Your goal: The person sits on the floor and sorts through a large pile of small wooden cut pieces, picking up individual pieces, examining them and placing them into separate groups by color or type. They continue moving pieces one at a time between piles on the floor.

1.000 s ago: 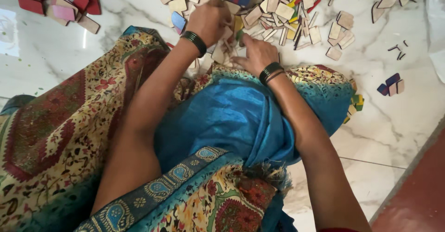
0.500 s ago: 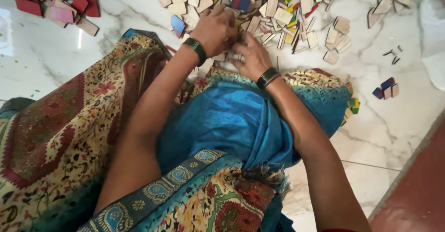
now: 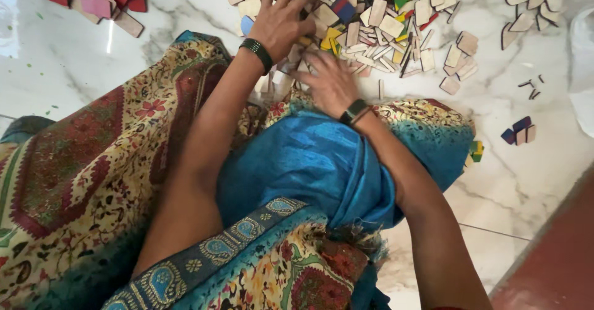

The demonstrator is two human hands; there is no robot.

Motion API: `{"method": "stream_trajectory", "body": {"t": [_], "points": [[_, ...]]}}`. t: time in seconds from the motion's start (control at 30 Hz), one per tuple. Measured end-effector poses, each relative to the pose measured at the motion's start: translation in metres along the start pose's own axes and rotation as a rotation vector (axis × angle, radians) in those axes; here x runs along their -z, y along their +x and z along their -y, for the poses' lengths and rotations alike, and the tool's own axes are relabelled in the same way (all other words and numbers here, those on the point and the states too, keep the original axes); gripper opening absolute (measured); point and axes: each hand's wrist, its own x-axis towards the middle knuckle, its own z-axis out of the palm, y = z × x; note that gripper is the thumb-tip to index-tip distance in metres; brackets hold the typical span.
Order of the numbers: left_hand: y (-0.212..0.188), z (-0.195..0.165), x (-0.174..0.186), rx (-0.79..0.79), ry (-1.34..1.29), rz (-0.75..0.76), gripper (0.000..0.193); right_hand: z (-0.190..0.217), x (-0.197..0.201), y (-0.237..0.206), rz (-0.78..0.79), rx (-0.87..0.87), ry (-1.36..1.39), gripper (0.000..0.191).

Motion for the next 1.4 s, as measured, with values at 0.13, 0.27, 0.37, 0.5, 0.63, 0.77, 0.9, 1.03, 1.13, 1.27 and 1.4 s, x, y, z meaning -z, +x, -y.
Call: {"method": "stream_trajectory", "body": {"t": [0.13, 0.27, 0.37, 0.5, 0.63, 0.77, 0.9, 1.03, 1.13, 1.27, 1.4], "points": [[0.0, -0.002, -0.005, 0.053, -0.078, -0.045, 0.005, -0.021, 0.01, 0.006, -0.007, -0.103, -0.093, 0.018], [0.002, 0.001, -0.006, 0.059, -0.114, -0.002, 0.007, -0.045, 0.022, -0.003, -0.216, -0.221, -0.091, 0.013], [0.004, 0.002, -0.001, 0.056, -0.151, 0.079, 0.03, -0.035, 0.011, -0.013, -0.235, -0.173, 0.053, 0.012], [0.002, -0.002, 0.004, 0.06, -0.127, 0.278, 0.076, -0.003, -0.021, -0.018, 0.169, -0.047, 0.282, 0.018], [0.001, -0.004, -0.003, 0.059, -0.041, 0.27, 0.073, 0.02, -0.035, -0.026, 0.349, 0.059, 0.381, 0.031], [-0.006, -0.005, -0.018, 0.084, -0.022, 0.119, 0.053, 0.007, -0.022, -0.024, 0.408, -0.196, 0.202, 0.021], [-0.009, -0.011, -0.028, 0.138, -0.104, 0.053, 0.043, -0.007, -0.005, -0.017, 0.136, -0.376, -0.042, 0.018], [-0.003, -0.003, -0.016, 0.096, -0.045, 0.228, 0.06, 0.012, 0.0, -0.018, 0.19, -0.099, 0.279, 0.041], [0.001, 0.001, 0.003, 0.077, -0.03, 0.407, 0.098, 0.029, -0.004, -0.01, 0.413, -0.101, 0.326, 0.052], [0.004, -0.005, 0.016, 0.113, -0.083, 0.444, 0.108, 0.014, -0.001, -0.005, 0.288, -0.149, 0.239, 0.047], [0.002, -0.015, 0.003, 0.165, -0.142, 0.329, 0.083, -0.024, 0.015, -0.01, 0.238, -0.315, -0.12, 0.018]]}}
